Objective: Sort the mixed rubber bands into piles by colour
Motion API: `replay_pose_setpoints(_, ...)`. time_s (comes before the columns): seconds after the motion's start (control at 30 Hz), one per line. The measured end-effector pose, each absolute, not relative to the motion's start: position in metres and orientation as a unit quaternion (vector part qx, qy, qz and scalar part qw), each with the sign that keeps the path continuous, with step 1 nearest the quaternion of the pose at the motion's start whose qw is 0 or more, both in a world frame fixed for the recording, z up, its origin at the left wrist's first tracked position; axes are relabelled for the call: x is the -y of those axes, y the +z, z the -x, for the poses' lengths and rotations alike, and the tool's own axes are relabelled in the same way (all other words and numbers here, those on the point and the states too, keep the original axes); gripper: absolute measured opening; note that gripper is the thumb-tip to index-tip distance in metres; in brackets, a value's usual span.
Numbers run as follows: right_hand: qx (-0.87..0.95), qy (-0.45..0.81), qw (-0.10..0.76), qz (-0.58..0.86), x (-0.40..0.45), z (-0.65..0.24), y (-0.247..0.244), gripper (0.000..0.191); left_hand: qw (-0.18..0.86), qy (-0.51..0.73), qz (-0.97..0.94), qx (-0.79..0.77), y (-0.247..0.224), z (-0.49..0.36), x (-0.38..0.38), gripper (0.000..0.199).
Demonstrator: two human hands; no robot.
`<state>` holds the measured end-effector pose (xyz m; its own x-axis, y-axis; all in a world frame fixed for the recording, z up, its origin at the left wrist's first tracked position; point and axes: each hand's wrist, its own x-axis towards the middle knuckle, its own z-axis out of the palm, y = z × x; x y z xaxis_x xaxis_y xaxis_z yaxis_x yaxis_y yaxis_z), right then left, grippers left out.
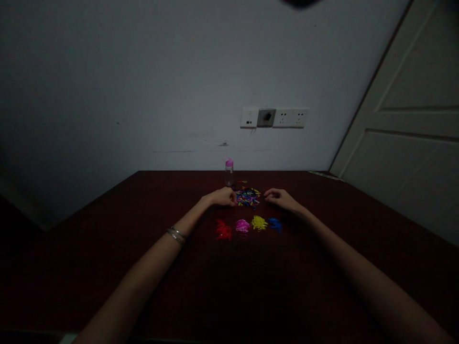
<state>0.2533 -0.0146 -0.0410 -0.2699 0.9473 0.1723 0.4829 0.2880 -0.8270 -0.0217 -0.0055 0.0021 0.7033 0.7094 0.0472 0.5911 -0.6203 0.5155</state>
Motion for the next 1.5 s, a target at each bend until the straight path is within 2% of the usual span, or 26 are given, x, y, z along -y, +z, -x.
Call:
replay_pose_setpoints(0.23, 0.728, 0.324, 0.344, 0.498, 0.017, -0.252, -0.041, 0.023, 0.212, 0.106, -0.895, -0.379, -0.002, 0.017, 0.003, 0.01)
replay_pose_setpoints(0.47, 0.744, 0.31, 0.328, 0.492, 0.017, -0.253, -0.042, 0.022, 0.267, 0.125, -0.887, -0.357, 0.02, 0.02, 0.02, 0.013)
replay_pose_setpoints(0.63, 0.782, 0.282, 0.292, 0.472, 0.021, -0.248, -0.038, 0.022, 0.306, 0.091, -0.887, -0.334, 0.033, 0.037, 0.031, 0.012)
replay_pose_setpoints(0.8, 0.826, 0.229, 0.261, 0.445, 0.033, -0.234, -0.028, 0.023, 0.331, 0.035, -0.88, -0.338, 0.03, 0.056, 0.044, 0.016)
replay_pose_setpoints(1.0, 0.855, 0.219, 0.236, 0.406, 0.043, -0.223, -0.02, 0.026, 0.364, 0.024, -0.867, -0.34, 0.023, 0.064, 0.052, 0.016)
replay_pose_setpoints(1.27, 0.863, 0.205, 0.235, 0.397, 0.041, -0.221, -0.023, 0.024, 0.336, 0.154, -0.85, -0.374, 0.016, 0.068, 0.033, 0.023)
replay_pose_setpoints(1.5, 0.863, 0.195, 0.219, 0.412, 0.036, -0.22, -0.027, 0.022, 0.223, 0.368, -0.759, -0.489, -0.011, 0.077, -0.016, 0.024)
